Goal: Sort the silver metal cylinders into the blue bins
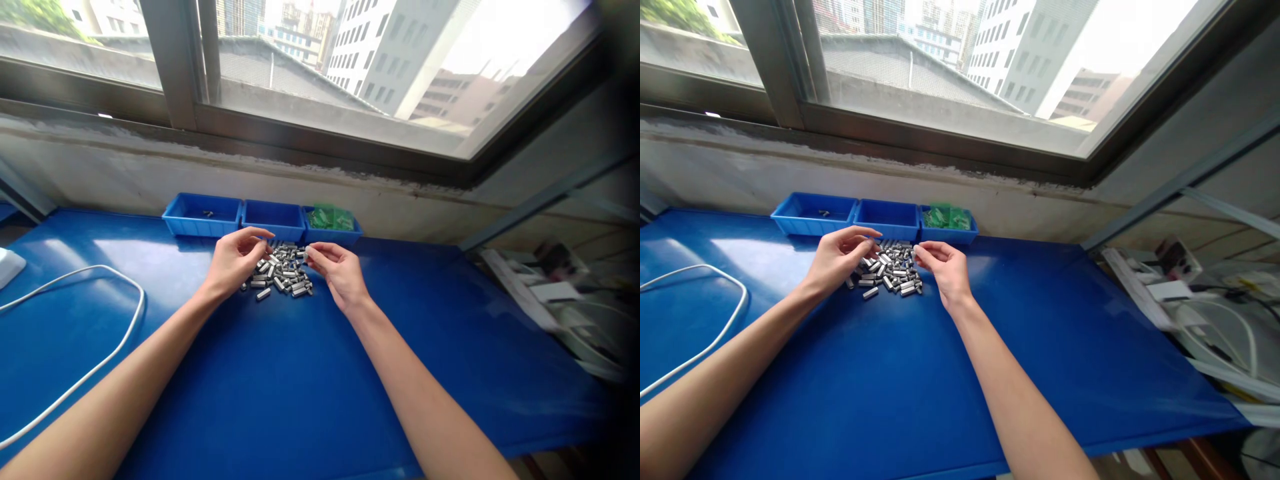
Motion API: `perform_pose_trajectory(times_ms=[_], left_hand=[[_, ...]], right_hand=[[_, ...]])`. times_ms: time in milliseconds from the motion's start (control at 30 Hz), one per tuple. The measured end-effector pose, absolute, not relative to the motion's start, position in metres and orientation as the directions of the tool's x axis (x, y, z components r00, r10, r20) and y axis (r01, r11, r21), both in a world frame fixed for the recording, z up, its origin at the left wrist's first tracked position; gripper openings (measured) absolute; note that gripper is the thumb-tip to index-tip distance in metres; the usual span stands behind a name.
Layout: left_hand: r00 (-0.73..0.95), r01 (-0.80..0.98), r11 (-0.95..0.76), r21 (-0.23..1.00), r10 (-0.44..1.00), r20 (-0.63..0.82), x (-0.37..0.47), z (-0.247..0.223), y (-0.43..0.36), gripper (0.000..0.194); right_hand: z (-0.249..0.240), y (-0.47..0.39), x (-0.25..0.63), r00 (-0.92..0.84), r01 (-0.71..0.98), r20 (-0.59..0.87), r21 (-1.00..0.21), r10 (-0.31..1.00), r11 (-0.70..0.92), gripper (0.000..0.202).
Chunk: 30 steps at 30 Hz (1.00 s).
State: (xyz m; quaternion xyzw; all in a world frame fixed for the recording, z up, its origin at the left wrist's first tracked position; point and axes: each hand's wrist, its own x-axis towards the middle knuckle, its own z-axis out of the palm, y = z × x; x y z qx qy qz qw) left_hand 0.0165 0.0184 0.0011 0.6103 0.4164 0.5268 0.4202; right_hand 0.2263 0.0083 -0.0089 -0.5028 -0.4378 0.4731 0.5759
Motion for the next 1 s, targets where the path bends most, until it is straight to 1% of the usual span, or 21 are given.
perform_pose_trajectory(times_ms=[100,200,267,433,533,633,733,833,900,1000], left_hand=[[0.205,0.083,-0.302,0.950,0.938,0.281,0.021,0.003,0.013,0.030],[0.315,0.065,-0.326,0.943,0.903,0.291,0.027,0.003,0.008,0.037],[0.357,0.032,-0.347,0.937,0.880,0.314,0.030,0.003,0.006,0.037],[0.351,0.043,-0.355,0.934,0.881,0.318,0.032,0.001,0.007,0.025],[0.358,0.044,-0.356,0.934,0.878,0.318,0.030,0.001,0.009,0.026],[0.354,0.034,-0.285,0.958,0.900,0.256,0.027,0.001,0.013,0.031],[0.266,-0.039,-0.166,0.985,0.949,0.170,0.022,0.000,0.019,0.035],[0.060,-0.164,-0.104,0.981,0.992,0.115,0.012,-0.001,0.030,0.039],[-0.118,-0.224,-0.137,0.965,0.987,0.113,0.002,-0.001,0.038,0.039],[-0.337,-0.239,-0.257,0.936,0.926,0.169,-0.012,0.001,0.048,0.035]], right_hand=[[-0.006,0.006,0.222,0.168,-0.208,-0.047,-0.978,0.985,-0.011,0.035],[-0.002,0.001,0.217,0.128,-0.215,-0.032,-0.977,0.991,-0.004,0.036],[0.000,-0.002,0.213,0.088,-0.207,-0.019,-0.978,0.996,-0.001,0.036],[0.001,-0.007,0.206,0.044,-0.193,-0.013,-0.981,0.999,-0.004,0.036],[0.001,-0.008,0.205,0.013,-0.180,-0.016,-0.984,1.000,-0.014,0.038],[0.004,-0.008,0.206,-0.029,-0.179,-0.018,-0.984,0.999,-0.023,0.041],[0.007,-0.006,0.209,-0.041,-0.155,0.020,-0.988,0.999,0.013,0.039],[0.004,-0.002,0.216,0.011,0.008,0.100,-0.995,0.995,0.100,0.034],[-0.001,0.001,0.221,0.037,0.151,0.156,-0.977,0.987,0.148,0.030],[-0.008,0.004,0.228,0.052,0.352,0.258,-0.909,0.965,0.224,0.023]])
